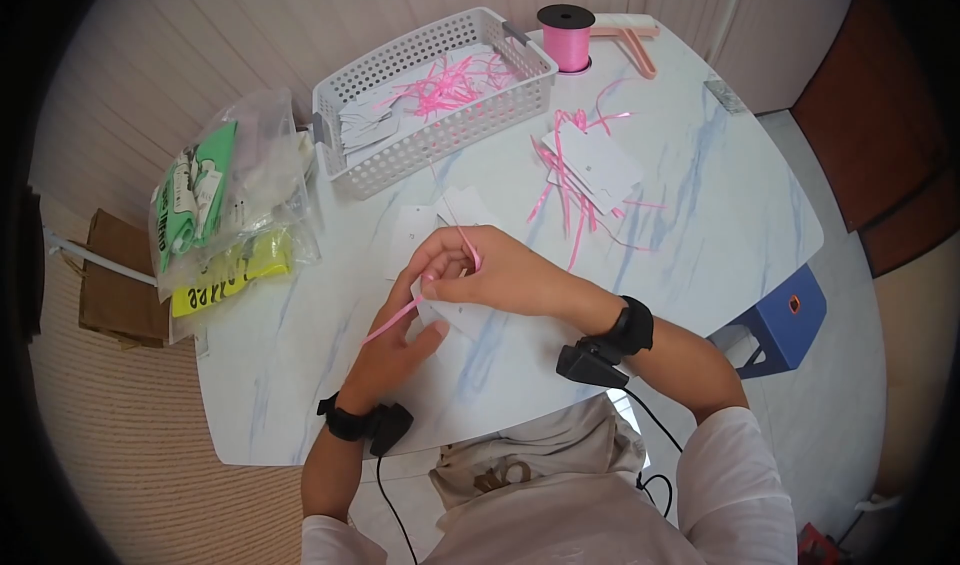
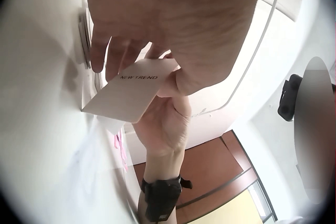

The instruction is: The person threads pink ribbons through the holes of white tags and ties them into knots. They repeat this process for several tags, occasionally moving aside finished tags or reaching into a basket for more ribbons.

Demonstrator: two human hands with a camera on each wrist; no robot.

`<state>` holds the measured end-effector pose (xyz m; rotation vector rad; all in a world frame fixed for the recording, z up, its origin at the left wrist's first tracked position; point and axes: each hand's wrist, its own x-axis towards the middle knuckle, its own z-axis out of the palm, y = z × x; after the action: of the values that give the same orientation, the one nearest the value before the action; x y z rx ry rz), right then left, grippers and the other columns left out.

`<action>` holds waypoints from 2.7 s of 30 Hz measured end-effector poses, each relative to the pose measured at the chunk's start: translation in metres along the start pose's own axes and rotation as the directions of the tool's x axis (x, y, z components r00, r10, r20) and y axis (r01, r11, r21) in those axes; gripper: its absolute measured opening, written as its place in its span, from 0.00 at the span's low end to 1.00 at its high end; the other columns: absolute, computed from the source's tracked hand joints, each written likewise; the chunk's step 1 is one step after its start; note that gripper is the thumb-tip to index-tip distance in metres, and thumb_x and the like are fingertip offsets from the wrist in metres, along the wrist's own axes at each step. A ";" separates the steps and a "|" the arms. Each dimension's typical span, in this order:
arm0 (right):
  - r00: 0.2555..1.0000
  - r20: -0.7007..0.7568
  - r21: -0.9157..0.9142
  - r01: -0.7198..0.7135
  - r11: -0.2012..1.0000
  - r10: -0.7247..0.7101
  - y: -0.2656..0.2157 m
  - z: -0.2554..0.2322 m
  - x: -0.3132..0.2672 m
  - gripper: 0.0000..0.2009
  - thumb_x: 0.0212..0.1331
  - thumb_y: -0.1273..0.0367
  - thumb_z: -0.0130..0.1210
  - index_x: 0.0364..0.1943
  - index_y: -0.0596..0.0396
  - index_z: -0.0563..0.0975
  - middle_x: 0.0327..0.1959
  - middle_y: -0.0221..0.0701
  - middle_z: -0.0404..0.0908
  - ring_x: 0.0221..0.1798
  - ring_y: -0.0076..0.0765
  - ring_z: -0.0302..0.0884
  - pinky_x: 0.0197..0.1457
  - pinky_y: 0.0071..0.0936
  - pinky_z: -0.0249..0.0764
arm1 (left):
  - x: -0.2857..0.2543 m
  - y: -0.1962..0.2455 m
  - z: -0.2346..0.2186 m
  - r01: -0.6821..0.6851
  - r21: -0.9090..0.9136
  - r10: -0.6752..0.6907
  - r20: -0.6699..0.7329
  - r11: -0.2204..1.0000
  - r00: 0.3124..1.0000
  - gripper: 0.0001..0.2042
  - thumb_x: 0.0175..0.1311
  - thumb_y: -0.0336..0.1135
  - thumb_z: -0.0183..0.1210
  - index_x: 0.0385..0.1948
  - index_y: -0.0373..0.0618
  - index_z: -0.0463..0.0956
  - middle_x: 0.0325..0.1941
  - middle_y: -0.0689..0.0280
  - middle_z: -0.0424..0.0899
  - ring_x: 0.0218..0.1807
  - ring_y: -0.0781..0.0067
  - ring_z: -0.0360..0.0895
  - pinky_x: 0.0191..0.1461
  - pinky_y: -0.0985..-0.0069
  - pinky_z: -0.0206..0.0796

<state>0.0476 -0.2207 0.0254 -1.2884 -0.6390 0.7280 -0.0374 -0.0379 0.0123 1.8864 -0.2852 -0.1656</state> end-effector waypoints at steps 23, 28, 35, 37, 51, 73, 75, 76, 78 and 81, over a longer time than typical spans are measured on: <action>0.854 -0.056 -0.760 0.300 0.577 -0.518 -0.001 0.013 -0.007 0.11 0.54 0.79 0.53 0.42 0.56 0.75 0.34 0.34 0.72 0.30 0.39 0.77 0.33 0.31 0.73 | -0.005 0.002 0.009 -0.155 0.266 0.189 -0.106 0.951 0.976 0.22 0.63 0.28 0.49 0.61 0.37 0.61 0.51 0.52 0.77 0.51 0.57 0.76 0.56 0.70 0.64; 0.826 -0.017 -0.782 0.340 0.523 -0.563 -0.004 0.011 -0.006 0.10 0.52 0.78 0.55 0.39 0.56 0.76 0.34 0.33 0.72 0.34 0.41 0.75 0.35 0.32 0.73 | 0.001 -0.001 -0.006 -0.168 -0.223 0.149 -0.100 0.960 0.984 0.23 0.67 0.41 0.45 0.58 0.33 0.65 0.63 0.55 0.66 0.64 0.61 0.64 0.67 0.66 0.52; 0.816 0.041 -0.827 0.352 0.438 -0.577 0.000 0.010 -0.005 0.11 0.49 0.76 0.57 0.39 0.54 0.76 0.34 0.32 0.72 0.38 0.41 0.73 0.39 0.33 0.73 | 0.002 0.005 -0.005 0.006 -0.491 -0.085 -0.138 0.871 0.987 0.30 0.74 0.53 0.32 0.53 0.32 0.71 0.55 0.56 0.75 0.57 0.66 0.71 0.63 0.68 0.58; 0.804 0.098 -0.868 0.358 0.344 -0.587 -0.001 0.011 -0.005 0.12 0.47 0.76 0.58 0.39 0.53 0.76 0.34 0.32 0.72 0.39 0.39 0.73 0.41 0.32 0.73 | 0.002 0.007 -0.005 0.031 -0.486 -0.137 -0.184 0.874 0.973 0.32 0.74 0.55 0.31 0.50 0.31 0.73 0.49 0.55 0.79 0.53 0.65 0.74 0.61 0.68 0.62; 0.728 0.090 -0.861 0.399 0.314 -0.680 0.003 0.009 -0.005 0.14 0.44 0.77 0.57 0.39 0.55 0.77 0.36 0.32 0.74 0.41 0.39 0.73 0.42 0.32 0.73 | 0.003 -0.004 -0.030 0.246 -0.938 -0.082 0.233 0.245 0.969 0.40 0.69 0.63 0.27 0.58 0.26 0.63 0.58 0.47 0.73 0.60 0.55 0.72 0.66 0.58 0.59; 0.775 0.150 -0.805 0.456 0.379 -0.614 0.002 0.015 -0.004 0.12 0.47 0.79 0.54 0.38 0.54 0.76 0.34 0.30 0.75 0.39 0.36 0.74 0.43 0.31 0.73 | 0.000 0.013 -0.004 0.119 -0.209 -0.174 -0.272 0.971 0.946 0.10 0.65 0.32 0.58 0.39 0.33 0.79 0.35 0.63 0.84 0.39 0.79 0.80 0.46 0.81 0.71; 0.770 0.132 -0.807 0.449 0.384 -0.624 0.004 0.014 -0.003 0.12 0.48 0.79 0.55 0.39 0.54 0.76 0.35 0.30 0.75 0.40 0.37 0.74 0.43 0.31 0.73 | 0.002 0.008 -0.004 0.084 -0.264 -0.168 -0.313 0.961 0.935 0.09 0.65 0.31 0.57 0.39 0.33 0.78 0.35 0.62 0.84 0.38 0.78 0.80 0.46 0.81 0.71; 0.765 0.115 -0.808 0.443 0.389 -0.633 0.005 0.013 -0.003 0.13 0.48 0.79 0.55 0.40 0.54 0.77 0.36 0.30 0.76 0.40 0.38 0.74 0.44 0.32 0.74 | 0.003 0.005 -0.004 0.047 -0.317 -0.164 -0.354 0.947 0.921 0.08 0.66 0.30 0.56 0.39 0.33 0.78 0.35 0.62 0.84 0.38 0.78 0.80 0.45 0.81 0.71; 0.781 0.096 -0.822 0.412 0.393 -0.617 0.004 0.011 -0.004 0.13 0.49 0.79 0.55 0.41 0.54 0.77 0.37 0.30 0.77 0.41 0.38 0.74 0.44 0.32 0.74 | 0.004 0.002 -0.007 0.039 -0.346 -0.177 -0.377 0.937 0.909 0.08 0.66 0.29 0.55 0.39 0.32 0.78 0.35 0.62 0.84 0.38 0.78 0.80 0.44 0.81 0.72; 0.804 0.071 -0.843 0.365 0.395 -0.590 0.003 0.010 -0.005 0.14 0.49 0.78 0.56 0.42 0.53 0.77 0.37 0.31 0.77 0.42 0.39 0.74 0.45 0.33 0.73 | 0.006 0.002 -0.009 0.035 -0.379 -0.206 -0.421 0.925 0.883 0.08 0.67 0.29 0.53 0.39 0.32 0.77 0.35 0.61 0.83 0.38 0.78 0.80 0.43 0.81 0.72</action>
<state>0.0362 -0.2185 0.0237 -1.8886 -1.1766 -0.3344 -0.0298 -0.0325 0.0176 1.5169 0.1817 0.1366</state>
